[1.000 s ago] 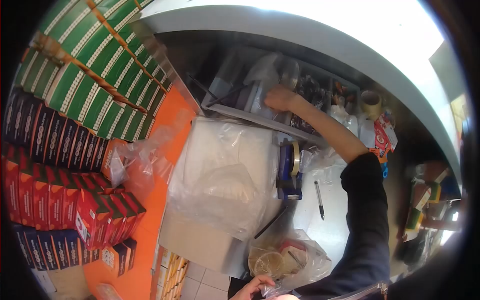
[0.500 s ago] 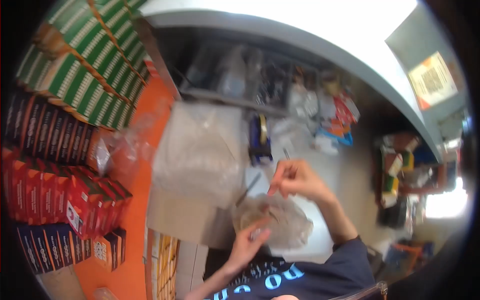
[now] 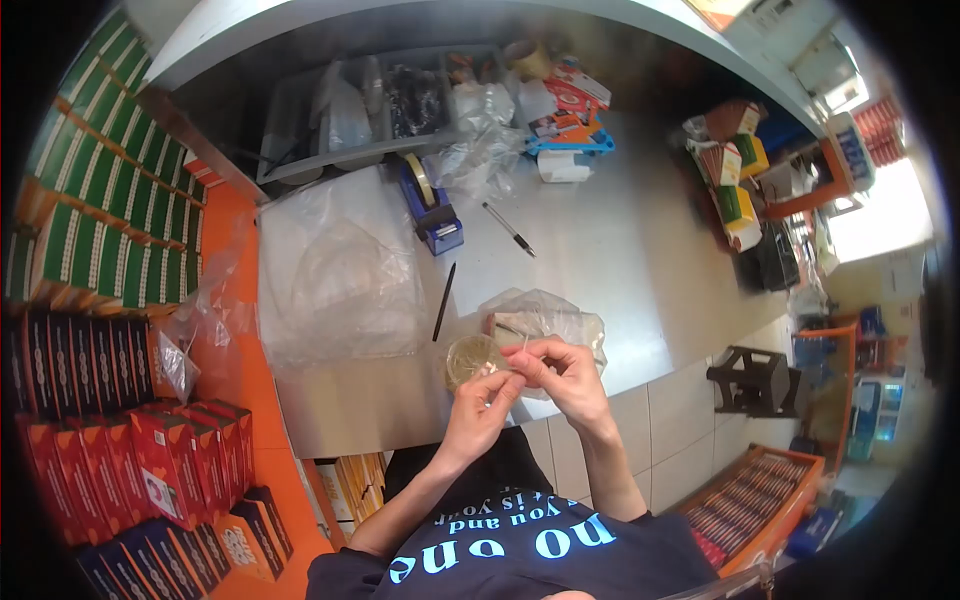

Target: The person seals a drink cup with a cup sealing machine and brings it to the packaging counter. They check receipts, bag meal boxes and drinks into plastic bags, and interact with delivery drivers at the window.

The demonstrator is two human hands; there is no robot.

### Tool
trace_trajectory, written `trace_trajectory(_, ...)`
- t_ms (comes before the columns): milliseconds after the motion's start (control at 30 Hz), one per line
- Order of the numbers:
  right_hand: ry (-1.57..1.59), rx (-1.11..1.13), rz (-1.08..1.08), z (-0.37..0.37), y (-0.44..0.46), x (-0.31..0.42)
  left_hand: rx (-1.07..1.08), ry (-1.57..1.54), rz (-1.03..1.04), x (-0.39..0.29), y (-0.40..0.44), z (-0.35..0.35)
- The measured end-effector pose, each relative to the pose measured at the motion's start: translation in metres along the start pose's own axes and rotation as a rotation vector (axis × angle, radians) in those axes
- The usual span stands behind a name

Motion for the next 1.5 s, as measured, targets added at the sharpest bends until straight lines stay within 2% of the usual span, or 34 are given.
trace_trajectory(67, 0.013, -0.008, -0.071, 0.006, -0.005, 0.002, 0.076, -0.246, -0.210, 0.006, 0.001, -0.002)
trace_trajectory(100, 0.018, 0.005, -0.150, 0.007, -0.006, 0.005, 0.089, -0.245, -0.218, 0.009, 0.002, -0.006)
trace_trajectory(167, -0.025, 0.070, -0.110, 0.002, -0.005, 0.012, 0.285, -0.409, -0.085, 0.012, 0.005, -0.013)
trace_trajectory(200, 0.034, 0.201, -0.066, 0.002, -0.001, 0.008, 0.403, -0.476, -0.239, 0.022, 0.004, -0.018)
trace_trajectory(233, 0.092, 0.334, -0.020, 0.004, 0.002, 0.007, 0.406, -0.481, -0.239, 0.028, 0.005, -0.022)
trace_trajectory(267, 0.188, 0.398, 0.107, 0.005, 0.003, 0.009, 0.477, -0.531, -0.211, 0.030, 0.006, -0.024)
trace_trajectory(300, 0.187, 0.398, 0.113, 0.007, 0.004, 0.007, 0.545, -0.580, -0.183, 0.026, 0.006, -0.024)
trace_trajectory(333, 0.189, 0.276, 0.059, 0.006, 0.007, 0.006, 0.542, -0.585, -0.186, 0.022, 0.005, -0.023)
trace_trajectory(400, 0.201, -0.010, -0.102, 0.000, 0.003, 0.016, 0.339, -0.629, -0.141, 0.010, 0.004, -0.026)
trace_trajectory(467, -0.168, -0.189, -0.086, -0.019, -0.024, 0.060, 0.296, -0.672, -0.146, 0.016, 0.005, -0.033)
trace_trajectory(500, -0.174, -0.177, -0.075, -0.021, -0.033, 0.069, 0.266, -0.706, -0.150, 0.019, 0.005, -0.036)
trace_trajectory(567, -1.012, -0.224, -0.125, -0.023, -0.043, 0.081, 0.262, -0.793, -0.144, 0.019, 0.008, -0.037)
trace_trajectory(700, -1.133, -0.129, -0.102, 0.014, -0.023, 0.057, 0.292, -0.952, -0.140, 0.019, 0.013, -0.039)
trace_trajectory(733, -1.100, -0.141, -0.057, 0.021, -0.017, 0.055, 0.287, -0.953, -0.141, 0.021, 0.014, -0.039)
trace_trajectory(767, -1.064, -0.149, -0.010, 0.025, -0.013, 0.052, 0.264, -0.802, -0.105, 0.025, 0.014, -0.040)
trace_trajectory(800, -1.036, -0.116, -0.047, 0.028, -0.009, 0.047, 0.241, -0.648, -0.071, 0.026, 0.013, -0.042)
trace_trajectory(833, -1.031, -0.110, -0.044, 0.031, -0.006, 0.043, 0.236, -0.645, -0.077, 0.027, 0.013, -0.044)
trace_trajectory(900, -0.988, -0.171, -0.174, 0.037, -0.002, 0.042, 0.204, -0.398, -0.117, 0.027, 0.016, -0.048)
trace_trajectory(933, -0.990, -0.168, -0.175, 0.037, -0.001, 0.043, 0.201, -0.400, -0.117, 0.025, 0.017, -0.049)
trace_trajectory(1000, -0.978, -0.090, -0.136, 0.035, 0.000, 0.045, 0.020, -0.236, -0.154, 0.018, 0.018, -0.055)
trace_trajectory(1033, -0.980, -0.086, -0.132, 0.030, 0.001, 0.045, 0.018, -0.239, -0.158, 0.011, 0.016, -0.057)
trace_trajectory(1100, -1.021, 0.060, -0.339, 0.020, -0.001, 0.048, -0.013, 0.375, 0.053, -0.013, 0.013, -0.061)
trace_trajectory(1133, -1.121, 0.121, -0.503, 0.015, -0.003, 0.052, -0.017, 0.370, 0.045, -0.022, 0.011, -0.062)
trace_trajectory(1167, -1.121, 0.133, -0.496, 0.014, -0.002, 0.056, -0.042, 0.397, 0.107, -0.032, 0.008, -0.061)
trace_trajectory(1233, -1.169, 0.106, -0.827, 0.017, -0.008, 0.073, -0.069, 0.417, 0.150, -0.032, 0.007, -0.057)
trace_trajectory(1300, -1.183, 0.082, -0.953, 0.019, -0.005, 0.071, -0.189, 0.201, 0.299, -0.026, 0.009, -0.055)
trace_trajectory(1333, -1.021, 0.137, -0.977, 0.021, -0.004, 0.065, -0.186, 0.197, 0.288, -0.021, 0.010, -0.050)
trace_trajectory(1367, -0.861, 0.187, -0.998, 0.022, -0.002, 0.059, -0.247, -0.104, 0.173, -0.012, 0.010, -0.048)
trace_trajectory(1400, -0.695, 0.234, -0.789, 0.022, 0.000, 0.048, -0.307, -0.405, 0.053, -0.003, 0.011, -0.046)
trace_trajectory(1433, -0.697, 0.237, -0.777, 0.028, -0.004, 0.040, -0.307, -0.411, 0.042, -0.003, 0.011, -0.044)
trace_trajectory(1500, -0.168, -0.076, -0.051, 0.025, -0.004, 0.012, -0.234, -0.571, -0.103, -0.003, 0.011, -0.038)
Point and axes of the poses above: each hand's wrist, its own y-axis towards the middle knuckle, its own z-axis out of the palm, x = y × z, the point moved 3 cm from there along y, towards the middle knuckle, and after that the axes turned 6 degrees about -y, right-handed, at the moved point
